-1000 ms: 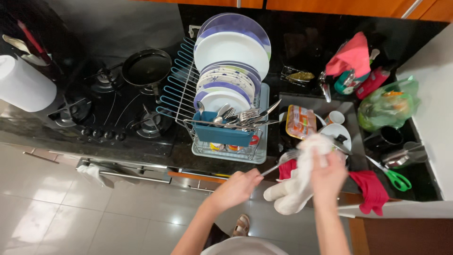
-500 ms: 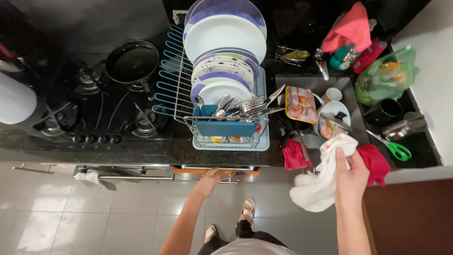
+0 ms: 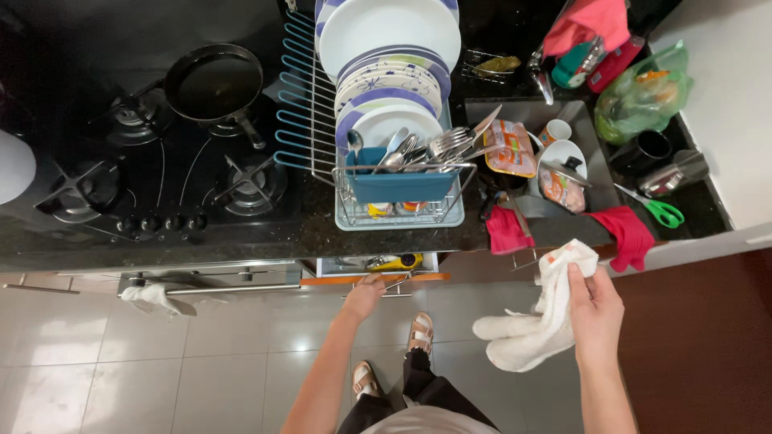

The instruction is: The person dries metal spoons and forks with a white cloth and places them into a cutlery drawer. The person repeats this process for several pieces of cutlery taken from a dish rack.

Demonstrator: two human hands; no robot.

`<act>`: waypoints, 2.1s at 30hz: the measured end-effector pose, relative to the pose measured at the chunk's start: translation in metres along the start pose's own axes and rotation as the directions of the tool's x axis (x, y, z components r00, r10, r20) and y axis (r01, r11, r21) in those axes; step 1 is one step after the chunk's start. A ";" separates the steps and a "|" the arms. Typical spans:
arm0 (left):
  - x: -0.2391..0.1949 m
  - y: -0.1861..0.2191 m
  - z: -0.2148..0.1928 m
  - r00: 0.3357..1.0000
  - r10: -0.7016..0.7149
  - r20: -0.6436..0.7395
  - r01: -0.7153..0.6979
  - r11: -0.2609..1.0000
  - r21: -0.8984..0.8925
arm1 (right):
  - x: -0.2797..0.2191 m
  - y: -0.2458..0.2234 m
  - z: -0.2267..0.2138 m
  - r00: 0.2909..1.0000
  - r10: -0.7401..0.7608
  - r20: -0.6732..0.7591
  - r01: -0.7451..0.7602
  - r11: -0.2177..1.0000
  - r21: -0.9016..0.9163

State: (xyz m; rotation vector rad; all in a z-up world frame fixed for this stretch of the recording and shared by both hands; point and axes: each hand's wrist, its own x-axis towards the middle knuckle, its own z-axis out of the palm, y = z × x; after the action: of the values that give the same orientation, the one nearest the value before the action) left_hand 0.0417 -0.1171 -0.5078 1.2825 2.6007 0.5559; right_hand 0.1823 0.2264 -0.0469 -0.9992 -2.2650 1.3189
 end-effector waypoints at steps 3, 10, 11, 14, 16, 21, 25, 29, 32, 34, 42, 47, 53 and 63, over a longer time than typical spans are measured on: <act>-0.006 0.008 0.004 0.979 -0.186 0.088 0.204 0.932 -0.298 | -0.027 -0.017 -0.002 1.000 0.026 0.003 -0.026 1.000 0.000; -0.043 0.062 -0.031 0.852 -0.445 0.277 0.524 0.721 -0.453 | -0.049 0.038 0.021 0.999 -0.050 0.005 0.050 0.995 -0.086; -0.049 0.058 -0.010 0.871 -0.444 0.210 0.489 0.750 -0.445 | -0.054 0.043 0.027 0.999 -0.054 -0.001 0.054 0.996 -0.067; -0.073 0.070 -0.007 0.879 -0.448 0.165 0.470 0.751 -0.465 | -0.064 0.063 0.053 0.999 -0.040 0.011 0.040 0.997 -0.065; -0.091 0.088 -0.021 0.870 -0.454 0.192 0.485 0.721 -0.495 | -0.066 0.086 0.072 0.999 -0.018 0.026 0.020 0.996 -0.085; -0.126 0.131 -0.050 0.886 -0.444 0.136 0.434 0.686 -0.584 | -0.074 0.140 0.127 0.989 0.084 0.124 -0.027 0.912 -0.409; -0.148 0.117 -0.019 0.847 -0.523 0.100 0.464 0.633 -0.619 | -0.096 0.191 0.173 0.959 0.183 0.218 -0.059 0.877 -0.477; -0.163 0.131 -0.052 0.751 -0.598 0.278 0.608 0.464 -0.644 | -0.125 0.268 0.209 0.927 -0.010 0.376 0.231 0.804 -0.548; -0.167 0.136 -0.061 0.696 -0.613 0.375 0.675 0.380 -0.633 | -0.150 0.289 0.216 0.884 0.002 0.468 0.307 0.752 -0.583; -0.164 0.129 -0.053 0.671 -0.616 0.413 0.701 0.346 -0.624 | -0.160 0.305 0.221 0.866 -0.012 0.499 0.354 0.721 -0.596; -0.111 0.075 0.021 0.684 -0.648 0.335 0.712 0.496 -0.497 | -0.174 0.316 0.224 0.901 0.037 0.433 0.319 0.619 -0.717; -0.062 0.085 -0.010 0.551 -0.683 0.480 0.817 0.324 -0.477 | -0.180 0.317 0.222 0.911 -0.010 0.413 0.345 0.568 -0.747; -0.024 0.063 0.020 0.486 -0.708 0.512 0.864 0.302 -0.402 | -0.185 0.313 0.220 0.925 0.010 0.380 0.301 0.589 -0.750; -0.009 0.026 0.084 0.558 -0.651 0.515 0.830 0.436 -0.348 | -0.187 0.309 0.220 0.923 -0.204 0.326 0.384 0.537 -0.751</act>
State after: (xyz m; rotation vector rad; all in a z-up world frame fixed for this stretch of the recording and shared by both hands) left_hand 0.0937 -0.0889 -0.5737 -0.0695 2.1376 0.7583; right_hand 0.3069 0.0566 -0.4137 -0.6351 -3.1003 0.1643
